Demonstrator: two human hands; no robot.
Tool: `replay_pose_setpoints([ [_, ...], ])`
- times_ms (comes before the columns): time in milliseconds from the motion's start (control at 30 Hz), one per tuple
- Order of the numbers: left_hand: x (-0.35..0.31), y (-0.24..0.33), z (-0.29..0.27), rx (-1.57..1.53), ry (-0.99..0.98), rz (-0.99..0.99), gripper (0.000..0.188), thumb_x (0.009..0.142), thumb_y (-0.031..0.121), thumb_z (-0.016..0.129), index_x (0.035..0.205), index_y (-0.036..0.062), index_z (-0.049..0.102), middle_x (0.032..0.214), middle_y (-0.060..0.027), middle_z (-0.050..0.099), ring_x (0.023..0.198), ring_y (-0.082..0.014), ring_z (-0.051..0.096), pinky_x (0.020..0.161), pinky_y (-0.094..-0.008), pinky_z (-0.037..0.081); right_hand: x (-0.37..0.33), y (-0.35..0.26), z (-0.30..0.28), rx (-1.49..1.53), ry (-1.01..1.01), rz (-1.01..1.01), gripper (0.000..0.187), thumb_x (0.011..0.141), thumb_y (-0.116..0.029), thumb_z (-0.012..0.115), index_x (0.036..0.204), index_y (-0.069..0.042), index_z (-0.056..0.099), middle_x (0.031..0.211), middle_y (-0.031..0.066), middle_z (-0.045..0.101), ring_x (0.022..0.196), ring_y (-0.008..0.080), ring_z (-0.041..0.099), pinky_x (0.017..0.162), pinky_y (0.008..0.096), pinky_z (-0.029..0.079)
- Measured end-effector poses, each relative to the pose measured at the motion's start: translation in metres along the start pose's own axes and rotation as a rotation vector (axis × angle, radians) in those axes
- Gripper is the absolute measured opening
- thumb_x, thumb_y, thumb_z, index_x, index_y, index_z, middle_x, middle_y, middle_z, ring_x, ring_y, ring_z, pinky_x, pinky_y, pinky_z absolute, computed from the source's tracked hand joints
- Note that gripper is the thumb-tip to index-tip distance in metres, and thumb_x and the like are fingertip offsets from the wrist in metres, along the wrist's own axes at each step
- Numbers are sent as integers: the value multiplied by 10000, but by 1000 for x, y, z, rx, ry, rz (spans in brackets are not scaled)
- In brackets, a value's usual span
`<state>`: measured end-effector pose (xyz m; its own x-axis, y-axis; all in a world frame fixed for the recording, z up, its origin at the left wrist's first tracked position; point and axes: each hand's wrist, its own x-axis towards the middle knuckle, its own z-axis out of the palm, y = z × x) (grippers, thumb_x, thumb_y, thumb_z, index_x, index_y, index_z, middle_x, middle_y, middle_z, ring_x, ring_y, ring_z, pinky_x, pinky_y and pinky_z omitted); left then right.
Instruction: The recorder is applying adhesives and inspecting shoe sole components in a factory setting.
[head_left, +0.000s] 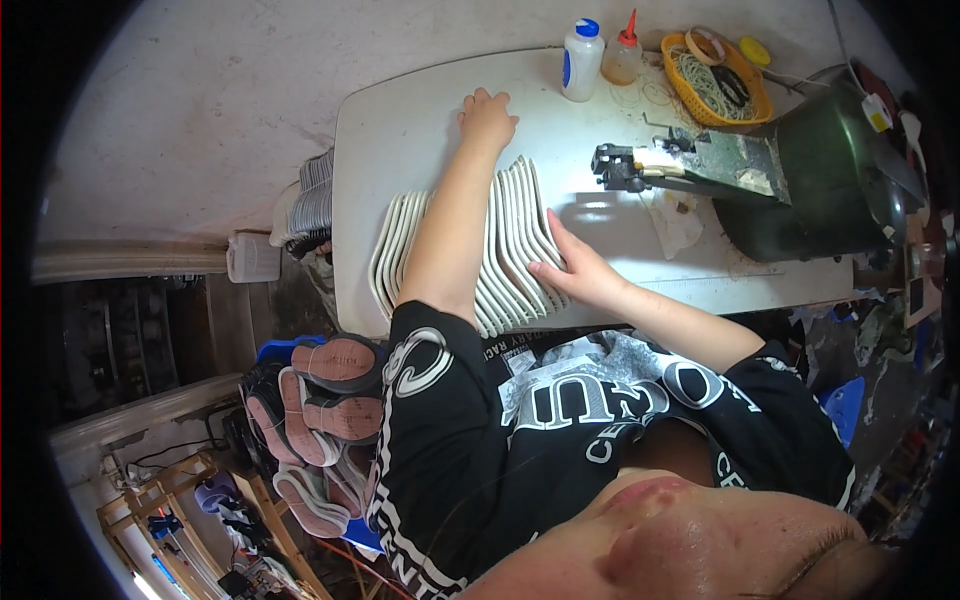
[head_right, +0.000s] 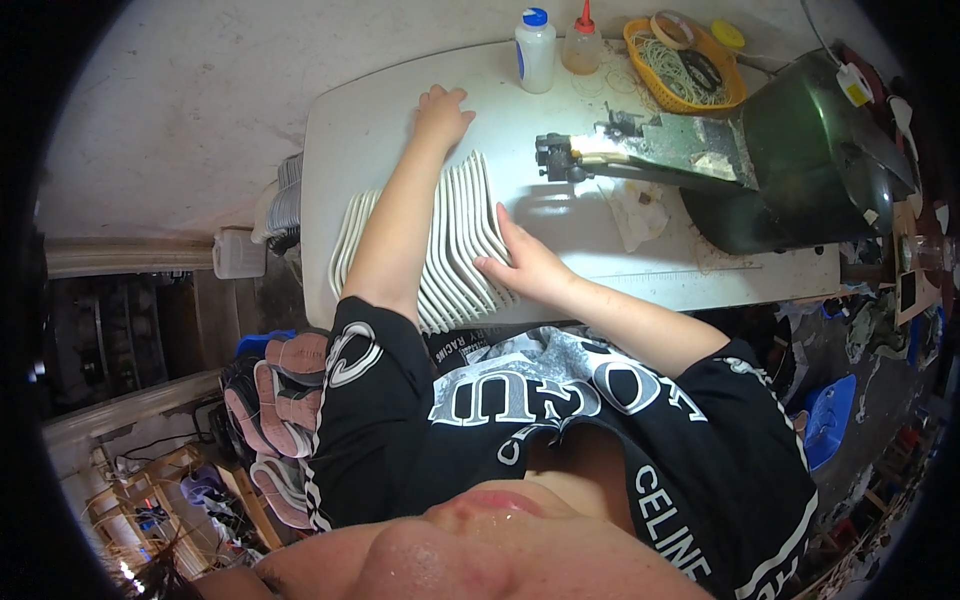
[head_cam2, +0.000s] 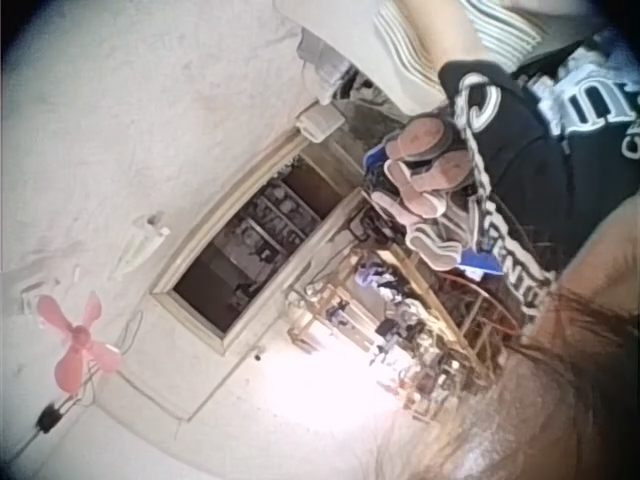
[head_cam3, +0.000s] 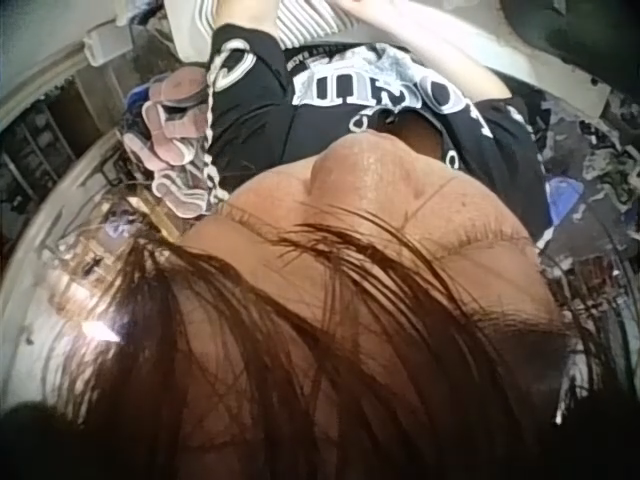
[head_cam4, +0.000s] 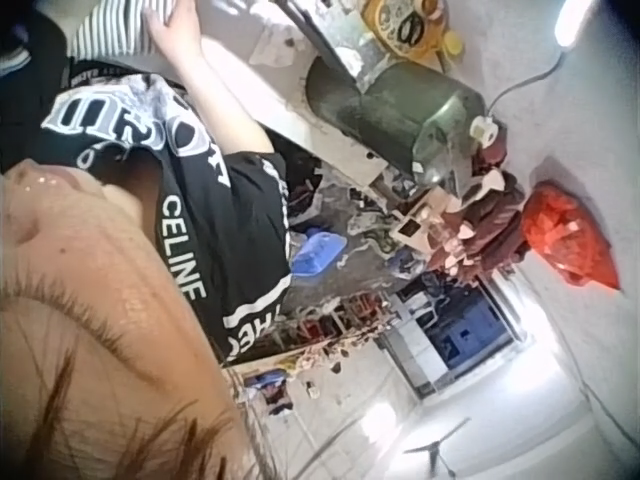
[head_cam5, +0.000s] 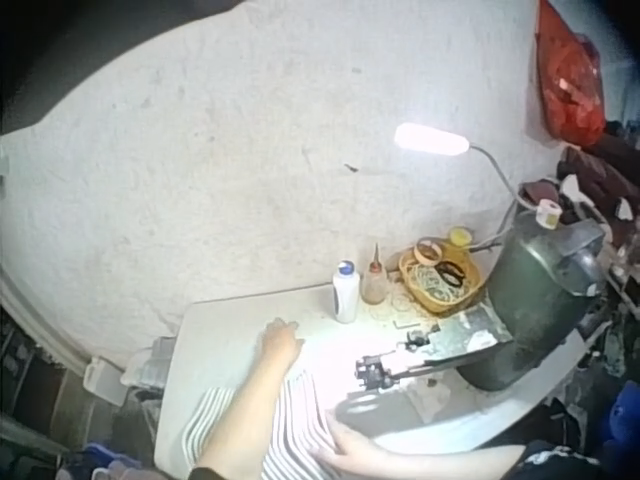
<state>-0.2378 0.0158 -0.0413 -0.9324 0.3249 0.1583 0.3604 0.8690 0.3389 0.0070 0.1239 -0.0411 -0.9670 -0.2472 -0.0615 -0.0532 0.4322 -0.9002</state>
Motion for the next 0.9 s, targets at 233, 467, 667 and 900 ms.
replay_pose_setpoints([
  [233,27,1,14,92,-156,23,223,872,235,603,1049,101,614,1127,-129,594,1099,-302,508,904,-454,391,-2,5,-1,100,-14,12,829,927,-344,559,1439,105,86,1386,330,360,1313,381,373,1089,364,289],
  [467,-5,-81,-61,-586,-143,-45,166,895,194,579,916,31,556,792,-105,655,697,-197,622,614,-308,480,0,-3,-14,31,-50,24,715,957,-313,519,1459,45,158,1344,291,414,1269,355,418,1069,377,316],
  [667,-88,-155,-123,105,-588,-454,646,830,548,594,1114,-33,586,953,-164,664,814,-245,648,702,-339,515,-2,46,-13,651,39,248,501,979,-329,501,1351,3,456,1191,142,600,1113,199,553,979,296,406],
  [900,-184,-101,-109,88,-468,-470,1021,716,741,567,1265,-114,472,1284,-335,463,1213,-460,451,1005,-464,399,12,12,-27,568,-137,520,540,931,-422,568,1201,43,517,1033,103,617,931,153,592,831,281,475],
])
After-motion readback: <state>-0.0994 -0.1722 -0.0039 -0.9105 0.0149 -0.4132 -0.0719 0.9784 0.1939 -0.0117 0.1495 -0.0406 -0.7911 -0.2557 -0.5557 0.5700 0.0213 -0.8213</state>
